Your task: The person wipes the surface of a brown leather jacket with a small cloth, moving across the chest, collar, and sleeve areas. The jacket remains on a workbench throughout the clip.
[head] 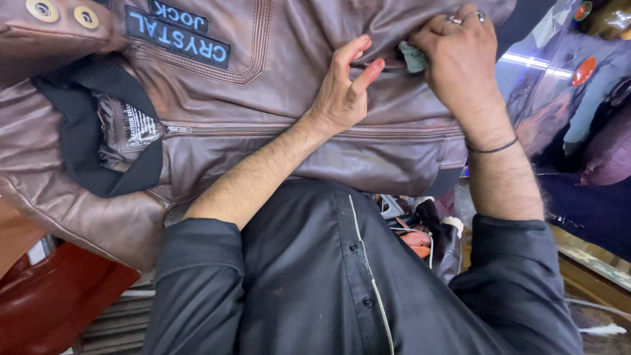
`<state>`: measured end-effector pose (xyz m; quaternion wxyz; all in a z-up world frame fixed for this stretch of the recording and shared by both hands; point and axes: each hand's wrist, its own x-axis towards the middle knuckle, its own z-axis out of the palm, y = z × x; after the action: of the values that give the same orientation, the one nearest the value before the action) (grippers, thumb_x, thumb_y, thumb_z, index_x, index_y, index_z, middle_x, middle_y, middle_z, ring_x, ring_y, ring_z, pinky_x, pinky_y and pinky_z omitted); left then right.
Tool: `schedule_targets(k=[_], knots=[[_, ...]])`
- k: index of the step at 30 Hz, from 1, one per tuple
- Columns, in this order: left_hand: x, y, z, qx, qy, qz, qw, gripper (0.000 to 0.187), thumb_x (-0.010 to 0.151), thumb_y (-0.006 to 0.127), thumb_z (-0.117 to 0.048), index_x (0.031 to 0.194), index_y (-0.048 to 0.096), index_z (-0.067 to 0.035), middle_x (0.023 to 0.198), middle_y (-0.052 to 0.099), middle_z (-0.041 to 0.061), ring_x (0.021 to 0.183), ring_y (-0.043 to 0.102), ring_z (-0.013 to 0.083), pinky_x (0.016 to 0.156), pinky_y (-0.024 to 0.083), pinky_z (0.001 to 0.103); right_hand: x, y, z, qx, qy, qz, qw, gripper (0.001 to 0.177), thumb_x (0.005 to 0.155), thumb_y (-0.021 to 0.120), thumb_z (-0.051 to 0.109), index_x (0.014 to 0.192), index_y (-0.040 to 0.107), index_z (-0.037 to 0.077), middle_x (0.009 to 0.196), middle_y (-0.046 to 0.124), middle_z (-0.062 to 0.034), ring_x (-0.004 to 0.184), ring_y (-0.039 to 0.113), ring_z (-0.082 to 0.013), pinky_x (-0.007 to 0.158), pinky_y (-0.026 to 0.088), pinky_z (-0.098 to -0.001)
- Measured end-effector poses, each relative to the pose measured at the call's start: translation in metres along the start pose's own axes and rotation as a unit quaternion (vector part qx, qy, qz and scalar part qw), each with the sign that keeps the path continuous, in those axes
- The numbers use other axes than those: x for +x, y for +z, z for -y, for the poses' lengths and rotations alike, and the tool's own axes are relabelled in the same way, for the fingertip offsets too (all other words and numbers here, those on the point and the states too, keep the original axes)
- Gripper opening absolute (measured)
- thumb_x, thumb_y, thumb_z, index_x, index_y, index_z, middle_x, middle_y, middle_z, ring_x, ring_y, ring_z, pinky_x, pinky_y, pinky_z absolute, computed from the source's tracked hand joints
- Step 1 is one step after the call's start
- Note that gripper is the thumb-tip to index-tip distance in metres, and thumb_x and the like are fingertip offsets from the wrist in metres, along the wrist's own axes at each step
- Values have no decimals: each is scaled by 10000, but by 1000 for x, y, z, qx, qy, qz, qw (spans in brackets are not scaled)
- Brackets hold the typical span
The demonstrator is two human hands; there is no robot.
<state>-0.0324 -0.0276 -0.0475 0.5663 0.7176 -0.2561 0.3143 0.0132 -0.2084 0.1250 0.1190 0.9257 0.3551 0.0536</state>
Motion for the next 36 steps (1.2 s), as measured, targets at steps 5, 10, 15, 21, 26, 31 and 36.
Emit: schedule_targets(k=[5,10,15,21,26,31,36], knots=[[-2,0,1,-5,24,-29,999,869,831,578,224,1524,324,-235,1529,320,221,1331,506,427,1099,549,468,9,2,28,180,-50,-14,982,306,805,683,13,1083,761,117,1100,712,-2,1046,589,-288,929,493,-395],[0,-1,-1,-12,7,-21,1000,875,841,585,231,1524,329,-252,1542,331,209,1321,540,376,1071,570,442,1,-29,6,98,-45,-2,994,271,869,681,11,1090,763,144,1122,707,-9,1030,585,-289,909,476,-406],[0,2,-1,-13,5,-15,1000,889,826,592,239,1523,334,-249,1536,338,210,1313,545,370,1064,574,443,-34,-21,7,-3,77,-30,997,358,804,674,11,1143,725,116,1119,672,-67,1060,587,-341,910,480,-423],[-4,3,5,-69,-20,-41,997,850,896,604,231,1533,307,-248,1543,325,210,1378,516,391,1070,578,423,-30,37,68,273,118,-164,941,347,919,749,24,1237,612,14,1165,637,-184,1074,638,-404,924,529,-477],[-1,-4,3,-44,-13,-21,999,838,853,541,236,1529,318,-206,1534,347,224,1387,488,403,1127,566,479,-56,39,25,219,260,-277,899,219,1058,727,9,1268,669,37,1204,731,-131,1115,716,-335,930,557,-401],[-2,-9,4,-34,-23,8,999,822,836,566,199,1523,338,-191,1546,350,216,1412,459,391,1189,501,481,-66,65,5,214,203,-288,911,242,1015,782,36,1186,615,-4,1140,667,-160,1057,667,-331,925,533,-405],[27,-47,-11,-44,-71,18,996,678,843,544,136,1465,477,-124,1491,394,206,1403,464,395,1165,474,501,-76,60,-8,334,319,-382,800,199,1060,748,63,1212,638,-4,1089,651,-72,998,629,-188,884,523,-299]])
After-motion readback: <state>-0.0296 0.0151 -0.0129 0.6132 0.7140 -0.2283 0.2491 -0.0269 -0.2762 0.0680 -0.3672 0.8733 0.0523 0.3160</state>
